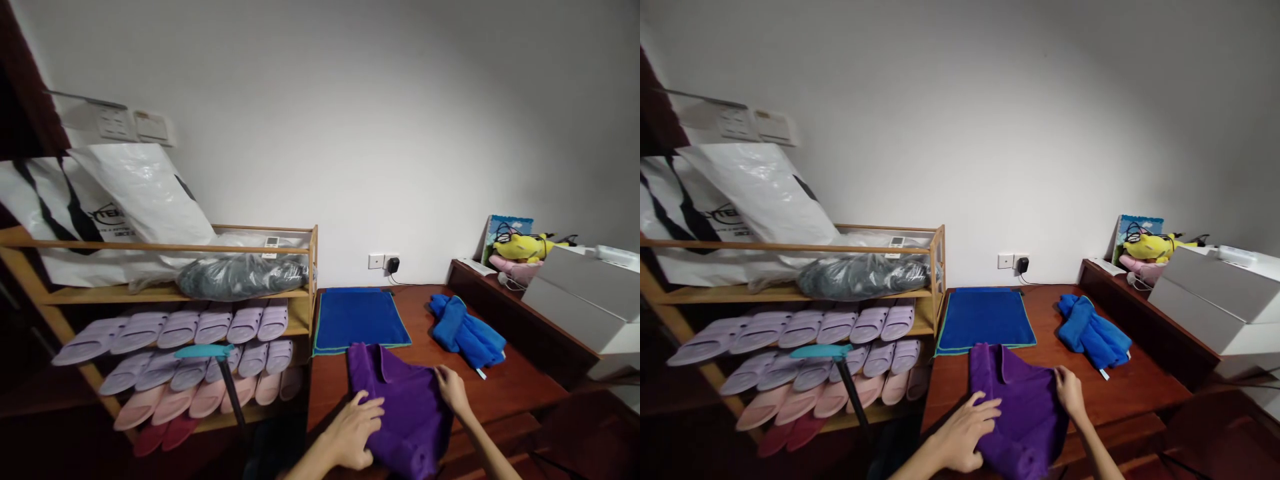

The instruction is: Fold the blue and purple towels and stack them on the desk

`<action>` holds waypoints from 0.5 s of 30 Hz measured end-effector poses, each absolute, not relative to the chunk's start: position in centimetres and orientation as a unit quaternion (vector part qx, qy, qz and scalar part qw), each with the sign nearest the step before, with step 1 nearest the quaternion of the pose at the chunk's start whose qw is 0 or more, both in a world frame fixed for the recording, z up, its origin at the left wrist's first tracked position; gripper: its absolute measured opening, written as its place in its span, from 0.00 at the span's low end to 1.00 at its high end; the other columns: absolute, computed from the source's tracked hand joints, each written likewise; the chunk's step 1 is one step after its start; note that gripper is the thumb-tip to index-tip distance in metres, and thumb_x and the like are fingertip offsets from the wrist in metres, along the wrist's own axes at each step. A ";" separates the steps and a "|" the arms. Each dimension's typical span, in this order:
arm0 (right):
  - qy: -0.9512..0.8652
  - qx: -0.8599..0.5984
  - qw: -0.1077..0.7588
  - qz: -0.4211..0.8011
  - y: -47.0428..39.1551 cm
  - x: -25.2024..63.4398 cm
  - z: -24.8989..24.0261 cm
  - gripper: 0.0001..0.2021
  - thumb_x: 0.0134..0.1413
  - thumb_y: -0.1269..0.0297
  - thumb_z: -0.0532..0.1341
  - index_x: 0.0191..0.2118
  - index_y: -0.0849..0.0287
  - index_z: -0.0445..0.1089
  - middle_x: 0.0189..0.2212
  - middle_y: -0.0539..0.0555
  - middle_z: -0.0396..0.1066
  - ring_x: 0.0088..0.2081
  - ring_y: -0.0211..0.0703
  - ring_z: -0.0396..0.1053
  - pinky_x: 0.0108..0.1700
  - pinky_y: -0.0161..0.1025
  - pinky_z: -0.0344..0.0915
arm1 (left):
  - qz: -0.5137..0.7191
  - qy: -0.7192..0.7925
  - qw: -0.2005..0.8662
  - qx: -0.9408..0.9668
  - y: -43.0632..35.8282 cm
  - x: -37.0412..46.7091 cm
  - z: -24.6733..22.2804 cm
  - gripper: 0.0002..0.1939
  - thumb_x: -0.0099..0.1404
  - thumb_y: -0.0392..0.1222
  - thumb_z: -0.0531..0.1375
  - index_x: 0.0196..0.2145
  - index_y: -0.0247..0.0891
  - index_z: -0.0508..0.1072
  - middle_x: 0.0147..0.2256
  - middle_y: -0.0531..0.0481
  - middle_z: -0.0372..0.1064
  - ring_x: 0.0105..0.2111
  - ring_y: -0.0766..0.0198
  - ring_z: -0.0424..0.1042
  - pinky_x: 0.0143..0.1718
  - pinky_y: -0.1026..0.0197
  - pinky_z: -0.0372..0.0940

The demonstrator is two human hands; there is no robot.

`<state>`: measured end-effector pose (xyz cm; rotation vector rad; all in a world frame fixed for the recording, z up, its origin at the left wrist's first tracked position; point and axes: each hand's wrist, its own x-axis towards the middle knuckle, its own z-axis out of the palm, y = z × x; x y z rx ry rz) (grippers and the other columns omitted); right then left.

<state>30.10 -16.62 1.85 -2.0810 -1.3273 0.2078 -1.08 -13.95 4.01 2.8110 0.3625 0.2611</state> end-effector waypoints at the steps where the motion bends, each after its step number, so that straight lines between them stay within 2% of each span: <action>1: -0.503 -0.801 0.316 0.077 -16.9 30.9 1.4 0.19 0.53 0.55 0.47 0.31 0.58 0.73 0.34 0.60 0.77 0.38 0.50 0.74 0.39 0.38 0.65 | 0.094 0.136 0.151 0.975 -14.0 -1.8 3.8 0.18 0.48 0.41 0.60 0.40 0.39 0.68 0.52 0.46 0.64 0.56 0.54 0.57 0.61 0.48 0.42; 5: -0.507 -0.811 0.281 0.081 -17.1 32.9 0.0 0.20 0.56 0.55 0.45 0.36 0.58 0.71 0.38 0.59 0.76 0.42 0.48 0.73 0.41 0.35 0.64 | 0.116 0.227 0.147 0.956 -14.6 -4.1 4.0 0.16 0.49 0.37 0.58 0.39 0.41 0.67 0.42 0.49 0.67 0.46 0.60 0.64 0.60 0.51 0.43; 8: -0.504 -0.824 0.245 0.080 -17.1 33.3 -0.7 0.20 0.58 0.54 0.43 0.39 0.56 0.69 0.39 0.58 0.75 0.43 0.48 0.72 0.40 0.35 0.64 | 0.110 0.266 0.150 0.946 -14.5 -5.1 4.8 0.23 0.54 0.35 0.54 0.49 0.44 0.64 0.41 0.51 0.67 0.44 0.61 0.65 0.60 0.48 0.42; 10: -0.499 -0.835 0.217 0.077 -17.3 33.4 -1.0 0.19 0.59 0.55 0.43 0.40 0.55 0.69 0.39 0.58 0.75 0.43 0.49 0.72 0.38 0.37 0.63 | 0.097 0.278 0.148 0.944 -14.4 -5.4 5.1 0.22 0.60 0.37 0.51 0.53 0.47 0.62 0.40 0.52 0.69 0.43 0.61 0.66 0.59 0.46 0.45; 12: -0.493 -0.846 0.189 0.072 -17.8 33.5 -1.4 0.19 0.60 0.56 0.42 0.41 0.55 0.68 0.38 0.58 0.75 0.41 0.49 0.73 0.37 0.38 0.63 | 0.089 0.293 0.143 0.941 -14.3 -5.5 5.0 0.16 0.67 0.42 0.47 0.49 0.49 0.67 0.36 0.52 0.70 0.41 0.60 0.67 0.58 0.45 0.47; 15: -0.476 -0.865 0.149 0.056 -18.8 34.1 -1.8 0.21 0.61 0.57 0.40 0.42 0.55 0.68 0.35 0.60 0.76 0.36 0.51 0.73 0.35 0.42 0.64 | 0.106 0.349 0.124 0.923 -14.7 -5.0 4.1 0.19 0.70 0.49 0.42 0.42 0.45 0.71 0.37 0.49 0.71 0.44 0.58 0.67 0.58 0.44 0.47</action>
